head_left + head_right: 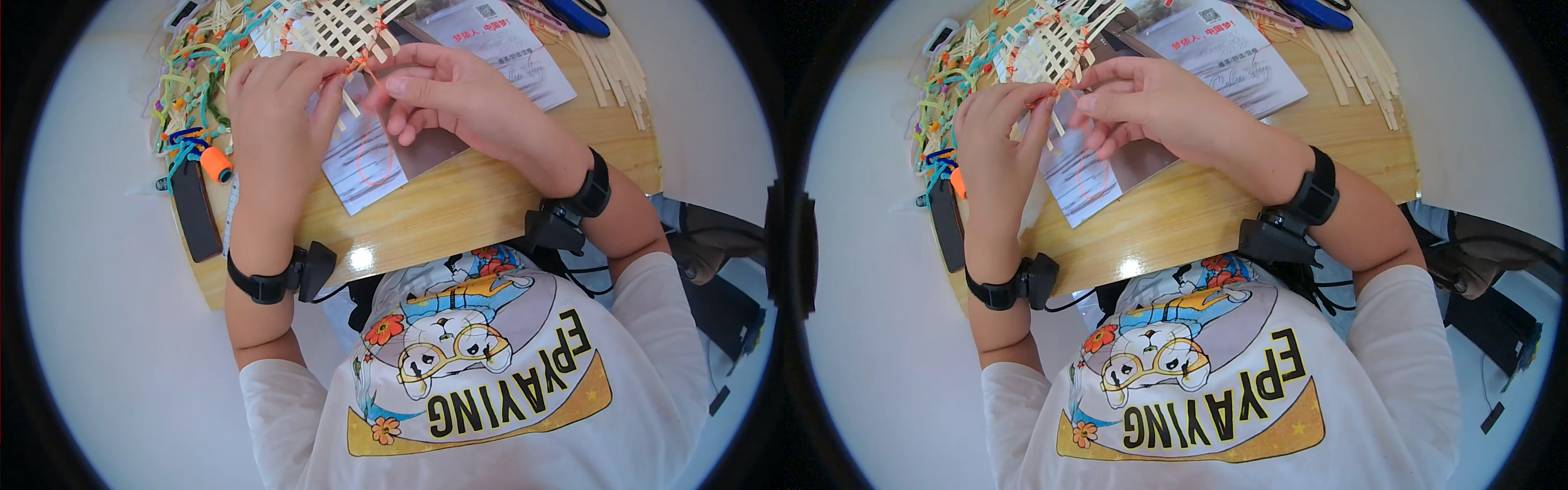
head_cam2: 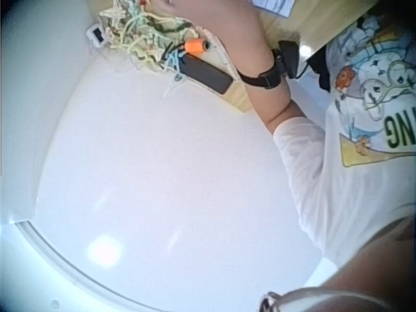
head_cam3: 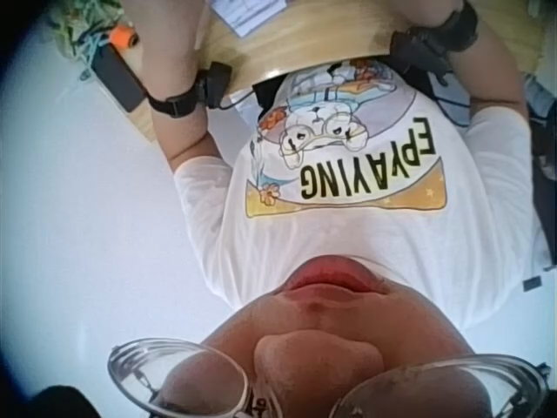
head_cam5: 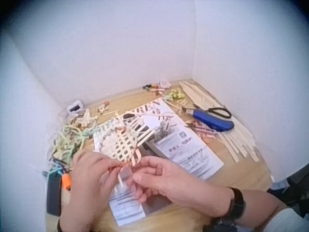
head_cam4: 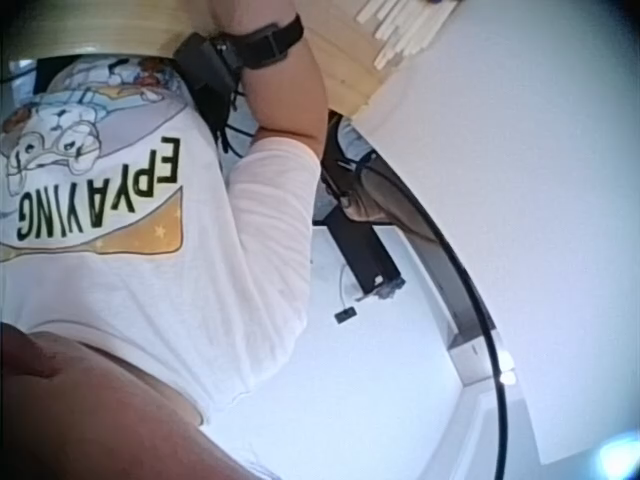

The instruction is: The recorder is weaving a small decorative craft using thin bamboo strips and colored thread on a desk.

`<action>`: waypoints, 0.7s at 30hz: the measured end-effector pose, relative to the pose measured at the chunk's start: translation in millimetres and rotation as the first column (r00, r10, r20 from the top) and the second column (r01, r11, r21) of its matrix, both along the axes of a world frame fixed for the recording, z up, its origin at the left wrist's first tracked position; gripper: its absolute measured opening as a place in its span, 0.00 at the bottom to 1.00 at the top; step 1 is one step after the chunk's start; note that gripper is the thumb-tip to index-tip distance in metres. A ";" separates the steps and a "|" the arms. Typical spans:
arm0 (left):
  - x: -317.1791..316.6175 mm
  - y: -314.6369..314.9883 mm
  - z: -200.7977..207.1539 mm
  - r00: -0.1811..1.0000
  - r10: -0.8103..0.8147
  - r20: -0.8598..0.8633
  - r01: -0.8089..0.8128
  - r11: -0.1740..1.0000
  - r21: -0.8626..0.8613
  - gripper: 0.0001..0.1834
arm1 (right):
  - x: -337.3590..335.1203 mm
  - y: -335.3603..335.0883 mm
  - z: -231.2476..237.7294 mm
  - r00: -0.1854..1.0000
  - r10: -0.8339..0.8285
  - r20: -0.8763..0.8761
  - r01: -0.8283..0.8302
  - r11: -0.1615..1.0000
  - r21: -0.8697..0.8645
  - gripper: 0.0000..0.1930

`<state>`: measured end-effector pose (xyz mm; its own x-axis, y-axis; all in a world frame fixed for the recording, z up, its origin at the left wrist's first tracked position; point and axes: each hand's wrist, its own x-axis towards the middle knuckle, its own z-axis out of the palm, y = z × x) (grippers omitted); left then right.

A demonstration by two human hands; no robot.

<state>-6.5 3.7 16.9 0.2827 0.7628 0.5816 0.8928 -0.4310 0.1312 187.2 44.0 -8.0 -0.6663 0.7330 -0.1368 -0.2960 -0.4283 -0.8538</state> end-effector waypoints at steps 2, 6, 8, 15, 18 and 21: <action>0.4 -0.7 0.4 1.000 -0.002 -0.001 0.002 1.000 0.014 0.05 | 5.2 5.1 -2.6 0.997 0.059 0.050 -0.061 0.998 0.030 0.14; 3.9 -4.1 -0.7 0.997 -0.036 0.062 0.039 0.998 -0.052 0.06 | 8.2 5.6 -4.0 0.986 0.111 0.128 -0.136 0.970 0.203 0.11; 4.9 -6.4 -2.1 0.994 -0.030 0.106 0.038 0.996 -0.077 0.06 | 7.1 4.6 -5.4 0.993 0.055 0.108 -0.075 0.977 0.197 0.10; 7.4 -8.8 -1.0 0.926 -0.009 0.378 0.115 0.959 -0.258 0.09 | 8.2 2.9 -5.3 0.996 0.005 0.091 -0.023 0.979 0.201 0.09; 8.5 -9.9 -1.7 0.916 -0.006 0.401 0.127 0.953 -0.275 0.11 | 5.7 -0.2 -3.3 0.996 0.007 0.092 -0.029 0.971 0.236 0.08; 9.0 -9.1 -4.3 0.933 0.003 0.359 0.100 0.958 -0.269 0.11 | 4.3 -1.4 -2.4 0.997 -0.010 0.081 -0.012 0.962 0.274 0.08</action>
<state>2.5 -5.4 12.6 0.1398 0.8983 0.4164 0.7445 -0.3726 0.5539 191.4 42.6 -10.4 -0.6621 0.7493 0.0153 -0.2204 -0.1752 -0.9596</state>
